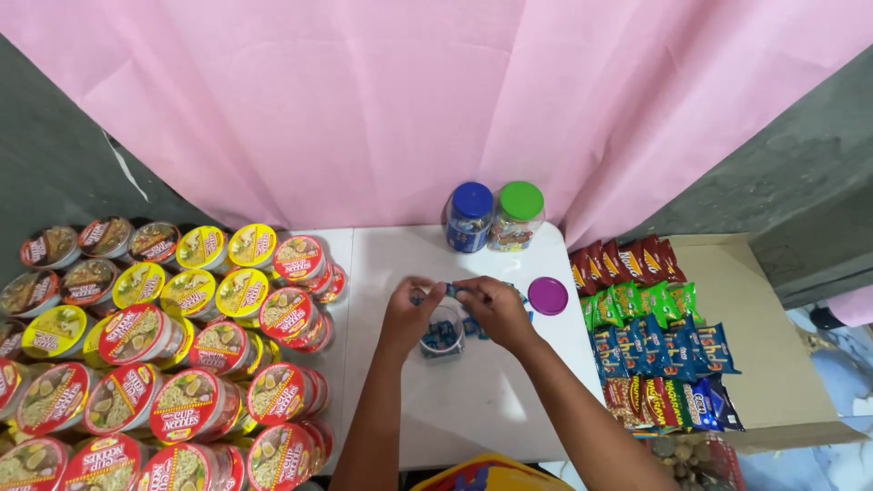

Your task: The person picks up small blue-wrapped candies from a table and places them into a clear plastic jar. They repeat this action multiple times, filling the jar with candies. The person then closes the jar with a blue lid and moves it aside.

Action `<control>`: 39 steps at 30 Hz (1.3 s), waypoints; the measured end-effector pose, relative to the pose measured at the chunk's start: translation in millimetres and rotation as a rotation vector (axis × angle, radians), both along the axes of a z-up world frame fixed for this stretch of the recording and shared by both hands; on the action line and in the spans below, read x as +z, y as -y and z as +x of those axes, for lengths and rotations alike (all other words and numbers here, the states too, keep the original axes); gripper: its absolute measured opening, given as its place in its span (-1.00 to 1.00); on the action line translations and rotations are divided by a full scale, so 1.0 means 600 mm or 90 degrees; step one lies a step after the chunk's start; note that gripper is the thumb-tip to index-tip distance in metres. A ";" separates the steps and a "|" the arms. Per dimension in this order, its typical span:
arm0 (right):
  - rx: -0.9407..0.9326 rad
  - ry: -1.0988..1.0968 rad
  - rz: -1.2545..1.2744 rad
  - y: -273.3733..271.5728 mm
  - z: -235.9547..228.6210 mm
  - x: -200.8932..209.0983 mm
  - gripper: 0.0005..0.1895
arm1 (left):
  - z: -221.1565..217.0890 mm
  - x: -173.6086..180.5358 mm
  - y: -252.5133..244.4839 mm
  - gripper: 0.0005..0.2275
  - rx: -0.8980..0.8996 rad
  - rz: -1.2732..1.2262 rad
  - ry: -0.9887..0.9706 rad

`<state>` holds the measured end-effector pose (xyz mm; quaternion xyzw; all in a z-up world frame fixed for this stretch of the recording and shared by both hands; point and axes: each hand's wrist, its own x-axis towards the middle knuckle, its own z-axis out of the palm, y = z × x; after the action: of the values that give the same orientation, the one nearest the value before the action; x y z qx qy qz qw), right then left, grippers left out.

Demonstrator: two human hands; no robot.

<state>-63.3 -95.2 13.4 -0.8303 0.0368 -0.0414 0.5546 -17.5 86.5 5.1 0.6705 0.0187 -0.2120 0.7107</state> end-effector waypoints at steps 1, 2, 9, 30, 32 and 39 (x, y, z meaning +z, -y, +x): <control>-0.001 -0.003 0.000 0.002 0.000 -0.013 -0.80 | -0.005 0.000 -0.003 -0.76 -0.001 0.000 -0.003; 0.021 -0.016 0.041 0.004 -0.001 -0.027 -0.81 | -0.010 0.000 -0.007 -0.78 0.023 0.049 0.094; 0.023 -0.060 0.134 0.020 0.003 -0.126 -0.82 | 0.005 -0.075 -0.015 -0.79 -0.005 0.187 0.298; 0.018 -0.109 0.322 -0.003 -0.001 -0.133 -0.76 | 0.007 -0.064 -0.010 -0.45 -0.177 0.106 0.136; -0.003 -0.114 0.326 0.008 0.010 -0.155 -0.79 | 0.016 -0.051 -0.006 -0.48 -0.181 0.131 0.152; -0.056 -0.174 0.475 0.010 0.005 -0.142 -0.94 | 0.029 -0.107 -0.016 -0.79 -0.143 0.093 0.230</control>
<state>-60.4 -101.3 -72.0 -0.5670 0.1580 0.0622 0.8060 0.0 96.0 -59.3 0.7451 -0.1688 -0.1645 0.6239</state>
